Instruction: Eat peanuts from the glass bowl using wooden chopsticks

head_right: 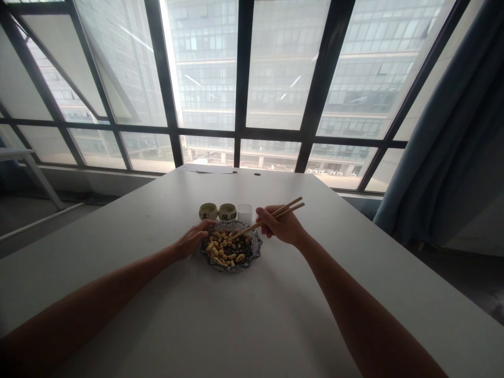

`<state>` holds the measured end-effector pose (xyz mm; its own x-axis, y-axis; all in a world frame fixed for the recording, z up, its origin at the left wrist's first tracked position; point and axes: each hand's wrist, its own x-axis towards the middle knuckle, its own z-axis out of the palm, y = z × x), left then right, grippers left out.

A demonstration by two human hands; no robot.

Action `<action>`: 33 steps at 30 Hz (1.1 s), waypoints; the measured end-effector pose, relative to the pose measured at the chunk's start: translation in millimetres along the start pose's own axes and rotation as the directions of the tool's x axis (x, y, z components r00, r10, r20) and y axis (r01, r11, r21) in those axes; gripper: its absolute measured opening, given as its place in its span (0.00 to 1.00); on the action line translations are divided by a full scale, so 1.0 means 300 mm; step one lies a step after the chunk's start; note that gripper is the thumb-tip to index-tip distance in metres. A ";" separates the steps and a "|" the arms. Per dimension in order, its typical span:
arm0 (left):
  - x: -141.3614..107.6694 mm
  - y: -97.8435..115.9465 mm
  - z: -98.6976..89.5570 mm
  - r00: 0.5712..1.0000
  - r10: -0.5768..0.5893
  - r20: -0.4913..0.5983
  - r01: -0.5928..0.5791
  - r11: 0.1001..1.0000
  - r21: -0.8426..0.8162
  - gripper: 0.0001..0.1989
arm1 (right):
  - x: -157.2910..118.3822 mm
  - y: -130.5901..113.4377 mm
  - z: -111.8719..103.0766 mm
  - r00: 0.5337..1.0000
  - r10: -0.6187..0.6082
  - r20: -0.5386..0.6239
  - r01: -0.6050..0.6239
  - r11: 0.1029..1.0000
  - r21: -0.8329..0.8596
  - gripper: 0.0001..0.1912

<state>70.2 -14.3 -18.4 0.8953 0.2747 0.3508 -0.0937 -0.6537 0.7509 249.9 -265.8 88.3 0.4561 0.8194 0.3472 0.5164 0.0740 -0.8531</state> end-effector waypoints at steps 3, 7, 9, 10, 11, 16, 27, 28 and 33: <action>0.000 -0.001 0.002 1.000 -0.002 -0.002 0.002 1.000 -0.007 0.25 | -0.008 -0.018 0.004 0.999 -0.002 0.052 0.004 0.999 -0.037 0.31; 0.000 0.006 0.004 1.000 -0.002 -0.007 0.002 1.000 0.001 0.24 | -0.015 -0.028 0.009 0.996 -0.014 0.089 0.020 0.997 -0.074 0.30; 0.000 0.009 0.004 1.000 -0.008 -0.006 0.008 1.000 0.005 0.24 | -0.016 -0.030 0.011 0.994 -0.024 0.104 0.034 0.995 -0.091 0.30; 0.000 0.010 0.005 1.000 -0.012 -0.007 0.012 1.000 0.008 0.24 | -0.017 -0.030 0.011 0.993 -0.031 0.112 0.043 0.994 -0.100 0.29; 0.001 0.010 0.005 1.000 -0.014 -0.007 0.014 1.000 0.008 0.24 | -0.018 -0.029 0.012 0.992 -0.039 0.123 0.052 0.993 -0.109 0.29; 0.000 0.010 0.008 1.000 -0.030 -0.003 0.030 1.000 0.009 0.25 | -0.024 -0.035 0.015 0.981 -0.083 0.178 0.114 0.979 -0.170 0.28; 0.002 0.012 0.007 0.999 -0.041 -0.003 0.041 0.999 0.000 0.25 | -0.029 -0.062 0.031 0.950 -0.148 0.274 0.203 0.962 -0.183 0.28; 0.002 0.012 0.007 0.999 -0.041 -0.003 0.041 0.999 -0.001 0.25 | -0.029 -0.060 0.032 0.950 -0.144 0.277 0.200 0.962 -0.187 0.28; 0.000 0.012 0.008 0.999 -0.041 -0.004 0.041 0.999 0.011 0.25 | -0.027 -0.052 0.037 0.951 -0.147 0.273 0.206 0.958 -0.201 0.27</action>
<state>70.8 -18.5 -17.0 0.8965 0.3039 0.3224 -0.0523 -0.6501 0.7581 230.2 -267.3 94.4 0.1597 0.9232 0.3496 0.7346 0.1255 -0.6668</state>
